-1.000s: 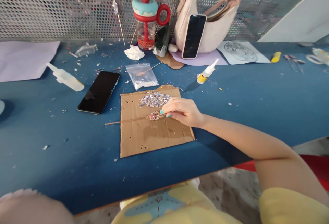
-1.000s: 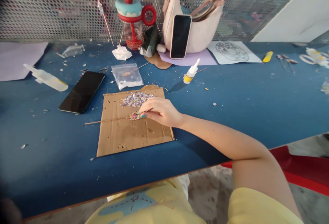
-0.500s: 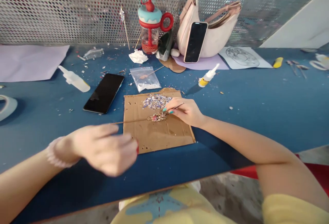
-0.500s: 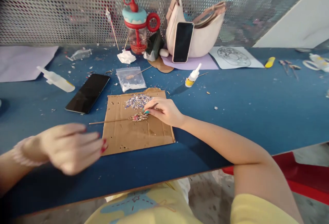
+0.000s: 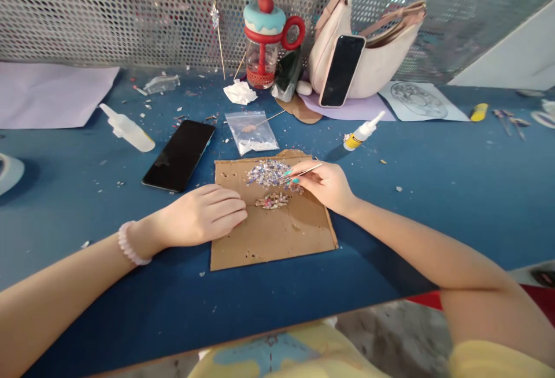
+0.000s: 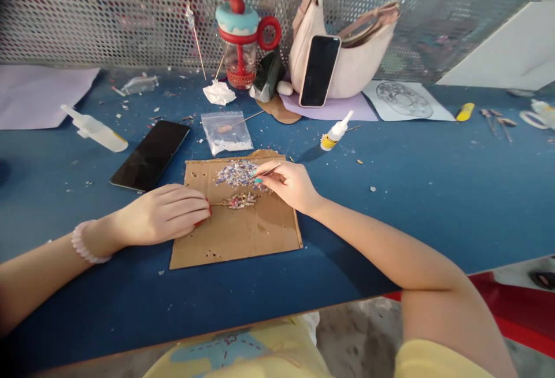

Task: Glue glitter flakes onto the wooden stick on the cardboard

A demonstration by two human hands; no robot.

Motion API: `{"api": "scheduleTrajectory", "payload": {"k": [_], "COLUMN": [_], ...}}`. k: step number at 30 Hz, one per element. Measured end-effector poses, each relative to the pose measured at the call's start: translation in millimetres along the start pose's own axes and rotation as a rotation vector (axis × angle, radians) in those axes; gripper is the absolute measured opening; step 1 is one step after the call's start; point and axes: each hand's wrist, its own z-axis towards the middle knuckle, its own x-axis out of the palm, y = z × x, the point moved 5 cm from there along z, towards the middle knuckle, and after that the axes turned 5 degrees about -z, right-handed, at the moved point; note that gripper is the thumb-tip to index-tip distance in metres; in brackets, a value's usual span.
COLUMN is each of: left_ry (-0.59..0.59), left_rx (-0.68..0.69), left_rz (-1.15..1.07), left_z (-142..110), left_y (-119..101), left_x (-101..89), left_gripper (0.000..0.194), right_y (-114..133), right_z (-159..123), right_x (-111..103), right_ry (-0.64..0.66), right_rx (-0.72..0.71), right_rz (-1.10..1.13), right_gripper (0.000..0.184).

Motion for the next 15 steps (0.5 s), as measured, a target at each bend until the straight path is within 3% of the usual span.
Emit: {"api": "scheduleTrajectory", "payload": {"k": [6, 15], "left_ry": [0.001, 0.019], "left_rx": [0.01, 0.075], "left_rz": [-0.031, -0.083], "left_z": [-0.2, 1.0], "left_y": [2.2, -0.1], "left_x": [1.7, 1.6], "left_gripper": [0.018, 0.024], "right_y": [11.6, 6.2], "right_z": [3.2, 3.7], "right_x": [-4.8, -6.9], "right_ry": [-0.018, -0.015], "right_rx": [-0.117, 0.0], "right_rz": [-0.098, -0.175], "right_gripper": [0.009, 0.013]}}
